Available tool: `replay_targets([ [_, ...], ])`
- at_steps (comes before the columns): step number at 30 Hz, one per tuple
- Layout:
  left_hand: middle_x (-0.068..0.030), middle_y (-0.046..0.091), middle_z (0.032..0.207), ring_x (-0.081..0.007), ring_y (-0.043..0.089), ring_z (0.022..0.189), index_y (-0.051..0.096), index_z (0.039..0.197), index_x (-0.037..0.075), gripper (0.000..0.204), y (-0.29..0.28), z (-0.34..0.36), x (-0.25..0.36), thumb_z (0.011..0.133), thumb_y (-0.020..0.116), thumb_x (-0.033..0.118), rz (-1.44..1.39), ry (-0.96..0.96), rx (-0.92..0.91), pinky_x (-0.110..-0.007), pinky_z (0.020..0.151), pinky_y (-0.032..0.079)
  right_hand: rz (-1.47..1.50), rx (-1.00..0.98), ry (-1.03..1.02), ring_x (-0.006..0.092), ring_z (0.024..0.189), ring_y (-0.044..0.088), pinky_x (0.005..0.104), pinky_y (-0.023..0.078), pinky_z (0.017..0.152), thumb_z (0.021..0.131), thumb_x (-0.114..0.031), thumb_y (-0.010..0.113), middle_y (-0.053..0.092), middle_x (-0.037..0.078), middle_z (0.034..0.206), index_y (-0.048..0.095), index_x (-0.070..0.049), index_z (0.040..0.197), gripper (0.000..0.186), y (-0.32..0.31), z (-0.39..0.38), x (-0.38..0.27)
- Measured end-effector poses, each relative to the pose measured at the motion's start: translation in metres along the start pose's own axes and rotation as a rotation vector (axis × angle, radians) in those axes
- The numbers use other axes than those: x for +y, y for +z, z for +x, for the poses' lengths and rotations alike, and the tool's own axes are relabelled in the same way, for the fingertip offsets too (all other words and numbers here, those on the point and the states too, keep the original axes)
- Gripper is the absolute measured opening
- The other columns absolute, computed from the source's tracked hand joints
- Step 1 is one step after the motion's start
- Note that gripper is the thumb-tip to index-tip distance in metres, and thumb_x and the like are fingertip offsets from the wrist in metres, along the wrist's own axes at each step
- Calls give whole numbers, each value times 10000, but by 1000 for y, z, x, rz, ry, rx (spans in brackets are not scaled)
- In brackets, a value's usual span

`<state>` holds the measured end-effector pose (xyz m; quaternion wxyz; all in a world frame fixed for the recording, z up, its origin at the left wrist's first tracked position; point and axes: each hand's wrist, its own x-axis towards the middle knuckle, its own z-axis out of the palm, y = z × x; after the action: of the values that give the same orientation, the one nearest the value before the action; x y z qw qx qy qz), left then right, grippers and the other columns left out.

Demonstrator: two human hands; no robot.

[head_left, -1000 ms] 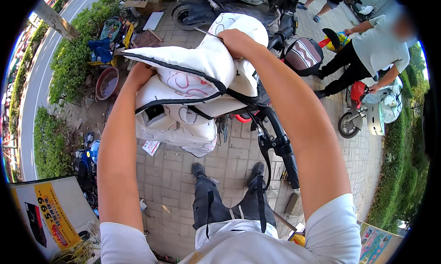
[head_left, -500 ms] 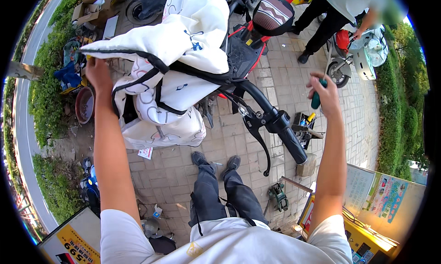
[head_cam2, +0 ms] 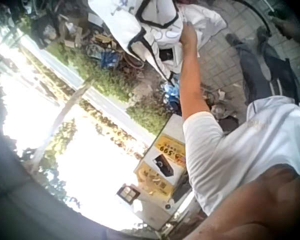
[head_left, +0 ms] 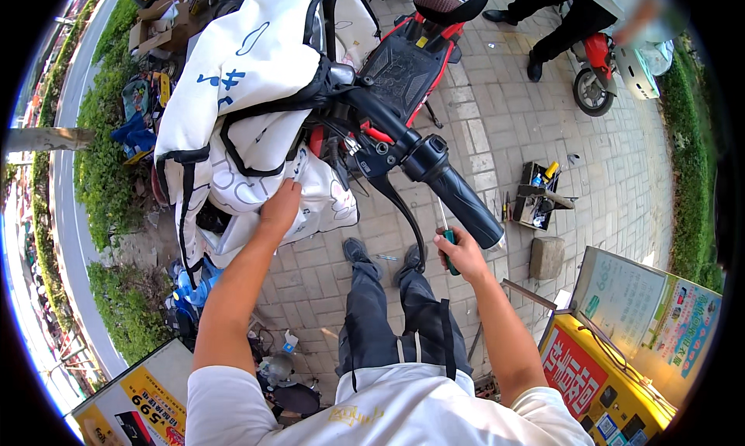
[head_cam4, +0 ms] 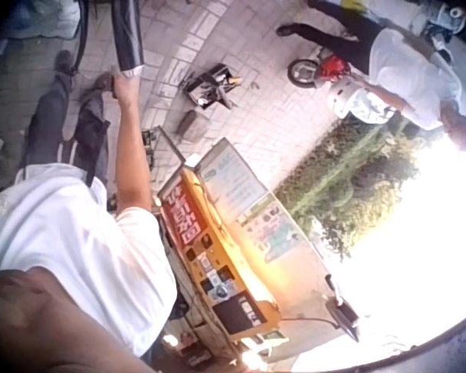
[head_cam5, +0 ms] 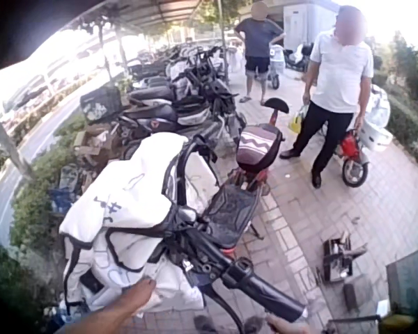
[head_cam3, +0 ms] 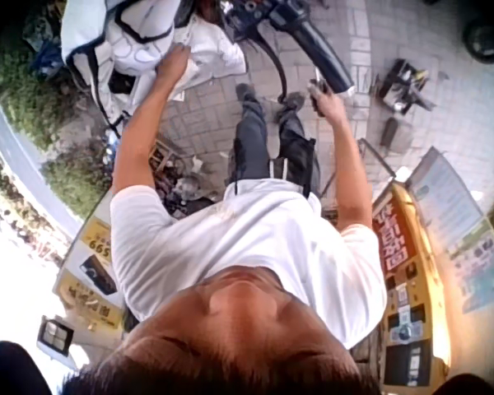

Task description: The person uses a screwdriver to remove a yellow light fixture from the front basket of a red electric scooter. They then reattach the fixture to the basket and secure it with screws. Finally, the person adjusts the scooter's handlebar area.

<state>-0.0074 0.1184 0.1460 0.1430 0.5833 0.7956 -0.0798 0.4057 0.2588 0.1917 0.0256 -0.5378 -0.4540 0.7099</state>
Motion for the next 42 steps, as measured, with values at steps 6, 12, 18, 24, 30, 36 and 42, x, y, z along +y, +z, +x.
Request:
replay_targets([
  [6,-208,664,1073,-399,615,996,665,1095,33,266,-84,2,-150,893,552,164,176,163,346,-467,868,484,-13,166,97,125,509,519,292,431,456,918,-219,661,539,27,689,580,-26,1073,260,-47,3,59],
  [12,-148,521,1391,-287,495,1277,512,1359,91,610,-39,120,-201,848,680,378,-328,36,332,-380,1047,420,156,255,115,140,497,540,300,434,445,914,-179,660,559,38,680,586,-7,1016,213,-6,-19,59],
  [18,-194,536,1360,-370,455,1294,544,1328,94,521,-4,142,-126,857,645,291,-429,40,99,-427,1105,343,166,166,224,134,502,533,295,438,444,913,-223,674,548,29,663,577,-14,1018,253,56,-12,125],
  [24,-201,603,1262,-362,558,1181,606,1233,27,376,-63,23,-85,898,610,199,-504,-31,319,-397,1005,424,106,109,353,148,512,551,308,445,438,903,-217,678,560,52,656,558,3,960,257,68,-3,177],
  [30,-171,662,1111,-331,629,1039,655,1099,10,233,5,-120,17,900,594,115,-847,-248,249,-380,925,472,-11,134,351,152,525,546,317,445,460,894,-125,608,551,55,681,552,17,1042,213,29,2,165],
  [36,-169,655,1105,-277,656,960,625,1125,-5,241,12,-78,95,901,597,78,-1049,-60,194,-357,871,502,-26,128,147,129,559,513,304,433,485,896,-112,600,542,57,767,366,-5,1448,609,36,4,102],
  [42,-154,644,1073,-345,596,1022,638,1101,6,241,-14,42,69,870,611,68,-890,55,789,-408,903,471,-318,440,-625,125,870,601,269,487,792,905,-107,645,665,87,991,552,23,1297,423,103,51,57],
])
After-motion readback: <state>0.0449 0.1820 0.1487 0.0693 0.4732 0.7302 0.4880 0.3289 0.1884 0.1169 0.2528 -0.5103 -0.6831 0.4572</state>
